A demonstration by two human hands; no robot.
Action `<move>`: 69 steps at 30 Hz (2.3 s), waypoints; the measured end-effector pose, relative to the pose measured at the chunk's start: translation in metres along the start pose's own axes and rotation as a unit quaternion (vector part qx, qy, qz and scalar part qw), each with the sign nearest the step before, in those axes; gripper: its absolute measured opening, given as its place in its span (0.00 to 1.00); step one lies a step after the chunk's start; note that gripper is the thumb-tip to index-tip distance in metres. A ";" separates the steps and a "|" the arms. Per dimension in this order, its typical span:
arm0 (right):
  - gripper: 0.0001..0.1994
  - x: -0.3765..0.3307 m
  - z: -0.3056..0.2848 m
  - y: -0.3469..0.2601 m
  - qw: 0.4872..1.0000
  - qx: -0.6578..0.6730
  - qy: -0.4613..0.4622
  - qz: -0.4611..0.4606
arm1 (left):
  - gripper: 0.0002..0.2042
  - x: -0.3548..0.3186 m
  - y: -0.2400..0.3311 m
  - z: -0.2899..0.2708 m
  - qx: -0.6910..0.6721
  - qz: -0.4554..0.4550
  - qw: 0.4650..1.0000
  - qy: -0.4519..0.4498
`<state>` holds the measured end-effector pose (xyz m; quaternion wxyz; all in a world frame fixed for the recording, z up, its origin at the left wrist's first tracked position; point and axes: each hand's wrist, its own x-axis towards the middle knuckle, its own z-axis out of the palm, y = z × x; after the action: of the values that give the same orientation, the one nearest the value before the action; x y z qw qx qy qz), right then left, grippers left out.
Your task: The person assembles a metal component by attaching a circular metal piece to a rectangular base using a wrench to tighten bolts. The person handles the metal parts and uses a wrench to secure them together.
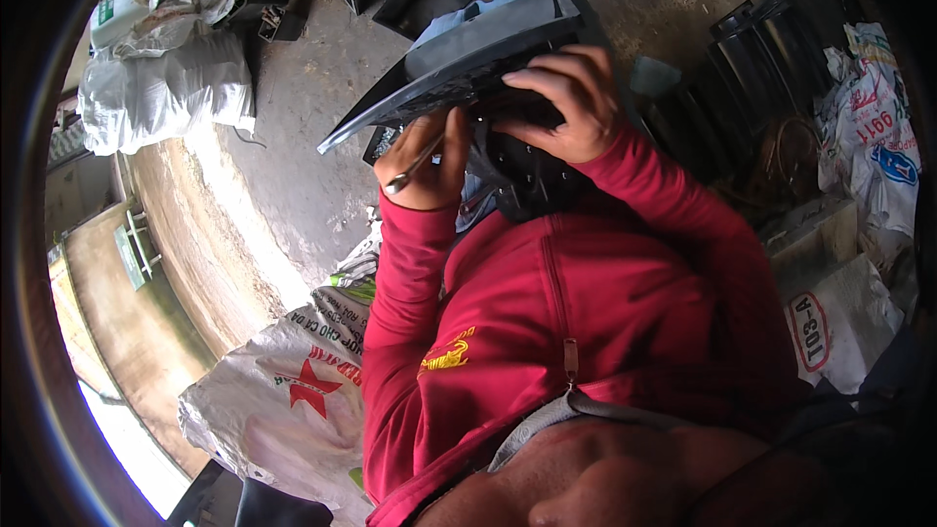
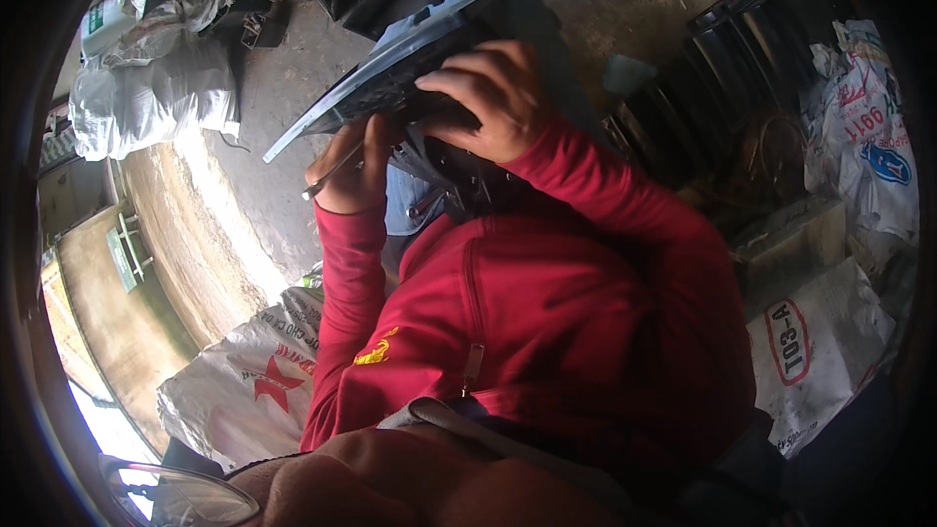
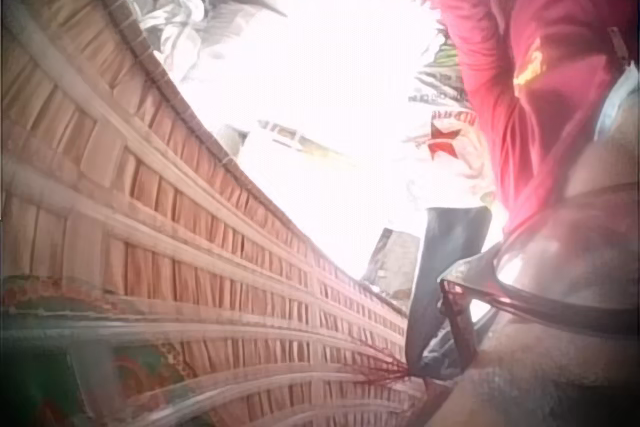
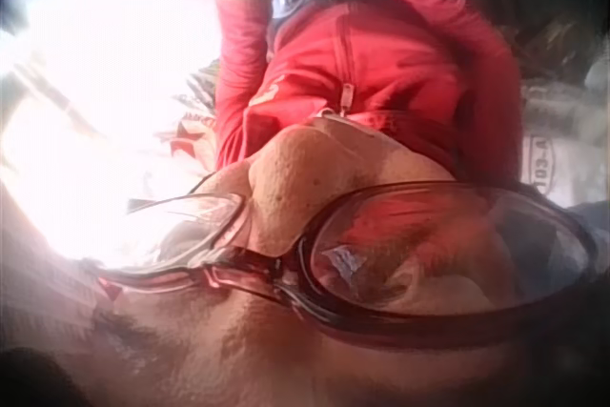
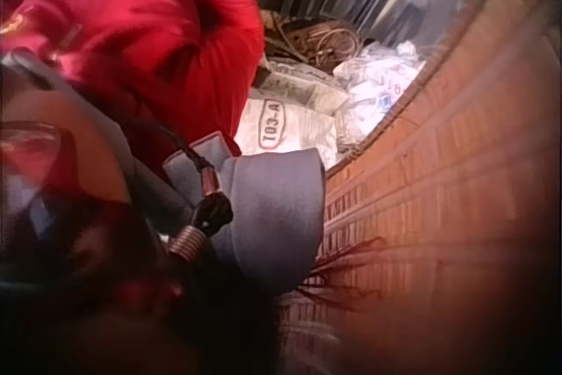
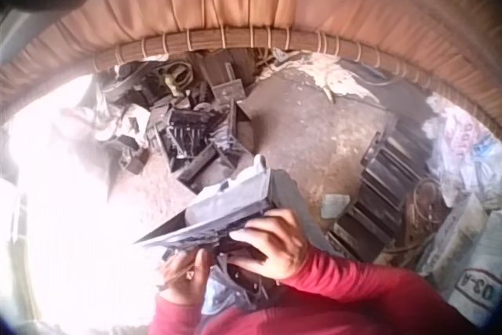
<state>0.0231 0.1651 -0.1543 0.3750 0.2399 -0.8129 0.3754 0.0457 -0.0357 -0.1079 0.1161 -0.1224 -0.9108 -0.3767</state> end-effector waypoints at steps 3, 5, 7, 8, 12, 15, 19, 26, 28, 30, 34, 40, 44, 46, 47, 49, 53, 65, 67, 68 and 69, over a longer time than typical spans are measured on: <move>0.56 -0.005 -0.010 0.020 0.996 0.012 0.079 -0.040 | 0.05 0.012 0.025 -0.002 0.146 0.123 0.981 -0.020; 0.67 0.004 -0.018 0.031 0.997 0.058 0.029 0.028 | 0.05 0.015 0.033 0.004 0.216 0.093 0.971 -0.042; 0.70 0.012 -0.009 0.057 0.991 0.131 0.001 0.000 | 0.06 0.024 0.035 0.011 0.260 0.101 0.958 -0.068; 0.68 0.013 -0.006 0.067 0.989 0.132 -0.058 0.017 | 0.05 0.027 0.033 0.011 0.260 0.094 0.958 -0.080; 0.61 0.016 -0.007 0.074 0.986 0.110 -0.126 0.010 | 0.11 0.006 -0.016 0.006 -0.248 -0.159 0.955 -0.038; 0.57 0.016 -0.004 0.070 0.985 0.131 -0.112 0.020 | 0.15 -0.015 -0.027 0.003 -0.406 -0.276 0.871 0.000; 0.57 0.018 -0.006 0.070 0.988 0.110 -0.106 0.005 | 0.15 -0.016 -0.020 0.000 -0.402 -0.212 0.889 0.057; 0.57 0.022 -0.012 0.062 0.990 0.068 -0.125 0.007 | 0.07 -0.001 0.008 0.003 0.058 0.032 0.997 0.031; 0.57 0.021 -0.012 0.060 0.991 0.063 -0.121 0.015 | 0.08 0.004 0.017 0.002 0.145 0.080 0.986 -0.014; 0.58 0.024 -0.012 0.057 0.990 0.055 -0.131 0.015 | 0.09 0.009 0.018 0.004 0.230 0.112 0.965 -0.064; 0.58 0.017 -0.014 0.066 0.990 0.046 -0.134 0.010 | 0.07 0.013 -0.006 0.004 0.120 0.161 0.979 -0.043; 0.56 0.025 -0.012 0.065 0.993 0.041 -0.113 -0.020 | 0.15 -0.012 -0.031 0.003 -0.427 -0.236 0.873 -0.001; 0.56 0.018 -0.015 0.066 0.991 0.036 -0.126 0.007 | 0.11 -0.012 -0.006 -0.002 -0.308 -0.134 0.942 0.024; 0.56 0.022 -0.015 0.064 0.992 0.037 -0.117 -0.002 | 0.08 -0.008 -0.001 -0.002 -0.151 -0.070 0.986 -0.002; 0.56 0.023 -0.014 0.062 0.993 0.038 -0.113 -0.007 | 0.07 -0.005 0.002 -0.003 -0.071 -0.038 0.997 -0.015; 0.56 0.023 -0.016 0.058 0.992 0.031 -0.123 0.000 | 0.06 0.004 0.016 0.002 0.092 0.047 0.995 -0.011; 0.57 0.022 -0.013 0.058 0.991 0.047 -0.122 0.007 | 0.04 0.017 0.031 0.008 0.239 0.064 0.965 -0.084; 0.56 0.016 -0.013 0.070 0.993 0.036 -0.113 -0.018 | 0.15 -0.008 -0.029 0.000 -0.384 -0.214 0.898 -0.026; 0.56 0.014 -0.015 0.066 0.992 0.035 -0.119 -0.003 | 0.12 -0.007 -0.003 -0.006 -0.358 -0.168 0.918 0.032; 0.56 0.017 -0.016 0.061 0.992 0.031 -0.122 -0.004 | 0.10 -0.010 -0.003 -0.005 -0.298 -0.144 0.943 0.019; 0.56 0.022 -0.016 0.060 0.992 0.024 -0.122 -0.010 | 0.09 -0.010 -0.004 -0.003 -0.239 -0.115 0.964 0.009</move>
<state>-0.0234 0.2117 -0.1554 0.2705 0.3009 -0.8410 0.3591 0.0544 -0.0425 -0.1115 0.0475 -0.0377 -0.8011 -0.5954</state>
